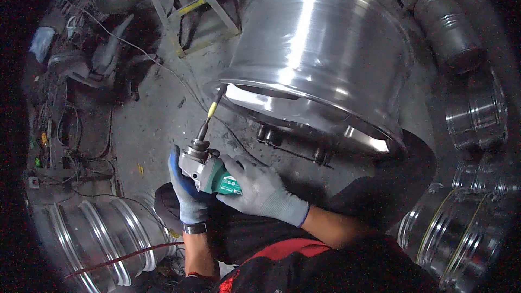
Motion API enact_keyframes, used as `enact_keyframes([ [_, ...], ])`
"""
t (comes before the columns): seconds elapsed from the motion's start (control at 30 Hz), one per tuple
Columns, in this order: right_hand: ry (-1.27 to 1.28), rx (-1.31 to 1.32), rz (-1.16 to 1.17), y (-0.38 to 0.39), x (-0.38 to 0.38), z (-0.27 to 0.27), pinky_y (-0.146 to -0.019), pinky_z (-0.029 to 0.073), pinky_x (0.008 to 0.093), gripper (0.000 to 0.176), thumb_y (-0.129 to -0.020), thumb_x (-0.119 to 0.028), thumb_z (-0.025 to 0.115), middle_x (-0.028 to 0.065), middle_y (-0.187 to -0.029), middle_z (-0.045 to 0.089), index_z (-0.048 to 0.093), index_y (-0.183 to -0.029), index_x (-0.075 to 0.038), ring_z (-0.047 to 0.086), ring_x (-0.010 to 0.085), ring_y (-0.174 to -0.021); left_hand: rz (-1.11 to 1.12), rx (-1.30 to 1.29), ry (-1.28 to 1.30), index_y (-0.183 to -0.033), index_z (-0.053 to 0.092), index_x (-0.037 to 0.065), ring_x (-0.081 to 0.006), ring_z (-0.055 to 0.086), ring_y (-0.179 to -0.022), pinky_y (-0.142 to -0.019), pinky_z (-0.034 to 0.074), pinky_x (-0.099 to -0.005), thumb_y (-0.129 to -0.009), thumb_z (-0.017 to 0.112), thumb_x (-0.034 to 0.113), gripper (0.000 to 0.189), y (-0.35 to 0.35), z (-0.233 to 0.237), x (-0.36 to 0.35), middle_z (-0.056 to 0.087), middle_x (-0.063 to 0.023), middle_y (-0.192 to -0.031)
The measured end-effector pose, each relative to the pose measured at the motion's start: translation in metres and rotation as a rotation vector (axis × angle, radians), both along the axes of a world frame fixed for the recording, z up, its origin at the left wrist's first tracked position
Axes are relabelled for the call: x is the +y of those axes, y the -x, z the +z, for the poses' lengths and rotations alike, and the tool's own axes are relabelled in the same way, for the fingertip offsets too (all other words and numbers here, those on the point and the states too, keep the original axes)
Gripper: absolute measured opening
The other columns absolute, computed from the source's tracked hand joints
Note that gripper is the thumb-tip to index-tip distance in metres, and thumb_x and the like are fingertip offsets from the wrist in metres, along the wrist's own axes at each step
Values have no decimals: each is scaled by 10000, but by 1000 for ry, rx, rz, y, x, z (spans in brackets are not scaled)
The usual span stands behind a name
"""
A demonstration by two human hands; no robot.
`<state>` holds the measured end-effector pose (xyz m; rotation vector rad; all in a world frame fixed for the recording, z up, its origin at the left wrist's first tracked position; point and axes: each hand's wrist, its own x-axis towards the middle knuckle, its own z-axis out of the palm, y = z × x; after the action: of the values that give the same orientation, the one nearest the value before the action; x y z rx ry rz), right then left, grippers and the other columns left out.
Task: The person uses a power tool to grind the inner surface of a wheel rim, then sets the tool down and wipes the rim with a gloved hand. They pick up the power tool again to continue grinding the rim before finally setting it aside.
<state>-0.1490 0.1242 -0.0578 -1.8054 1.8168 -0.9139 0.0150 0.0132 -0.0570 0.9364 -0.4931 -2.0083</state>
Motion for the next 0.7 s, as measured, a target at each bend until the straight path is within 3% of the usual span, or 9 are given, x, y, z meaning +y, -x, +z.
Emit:
enact_keyframes([
  [0.13,114,-14,-45,-4,-1,-10,-737,656,477,883,-819,-540,838,222,-1283,689,554,-1500,-54,773,360,-981,-16,45,-49,-1278,686,-51,-287,728,-926,-886,583,-394,-1110,419,561,688,4,-1,-3,760,-196,-1064],
  [0.2,162,-15,-60,-4,-4,-7,-735,656,475,880,-820,-539,839,224,-1280,690,556,-1497,-53,773,360,-983,186,-198,84,-1264,687,-51,-289,726,-924,-894,584,-394,-1105,426,575,696,12,-2,1,759,-192,-1059],
  [0.23,195,5,-62,-4,-5,-4,-740,643,492,882,-812,-510,863,220,-1220,709,556,-1499,-50,771,361,-935,29,5,-23,-1262,683,-46,-292,729,-929,-896,588,-396,-1102,430,587,700,6,5,-3,757,-199,-1054],
  [0.27,227,23,-64,-4,-6,-4,-745,630,508,885,-804,-480,886,215,-1161,728,555,-1502,-47,769,362,-887,31,5,-20,-1262,683,-46,-292,729,-929,-896,588,-396,-1102,430,587,700,1,-4,-5,757,-199,-1054],
  [0.37,210,-38,-46,-5,-2,-10,-745,629,519,866,-810,-491,882,219,-1139,733,561,-1481,-46,771,363,-891,124,-301,178,-1263,684,-39,-291,739,-928,-873,599,-395,-1101,435,586,692,-6,-30,-1,756,-207,-1048],
  [0.4,207,-42,-42,-4,-2,-8,-745,629,519,866,-810,-491,882,219,-1139,733,561,-1481,-46,771,363,-891,128,-304,176,-1263,684,-39,-291,739,-928,-873,599,-395,-1101,435,586,692,-6,-25,-2,756,-207,-1048],
  [0.47,58,-33,-18,-3,-3,2,-734,631,508,859,-813,-496,882,221,-1103,738,563,-1468,-40,770,375,-895,43,13,-64,-1259,686,-36,-289,740,-924,-874,600,-394,-1099,435,592,695,-5,-12,-7,760,-199,-1044],
  [0.57,34,-56,-51,-5,-4,1,-730,632,502,854,-816,-503,881,216,-1063,737,565,-1451,-28,766,392,-890,6,21,-69,-1266,682,-38,-289,743,-938,-887,602,-397,-1100,431,597,703,4,0,-7,762,-195,-1043],
  [0.7,123,-72,-48,-5,-5,-3,-738,633,503,863,-815,-503,884,219,-1050,736,557,-1449,-17,762,405,-892,68,-91,1,-1255,688,-39,-293,746,-943,-891,606,-398,-1100,434,595,701,-4,-19,-6,761,-192,-1028],
])
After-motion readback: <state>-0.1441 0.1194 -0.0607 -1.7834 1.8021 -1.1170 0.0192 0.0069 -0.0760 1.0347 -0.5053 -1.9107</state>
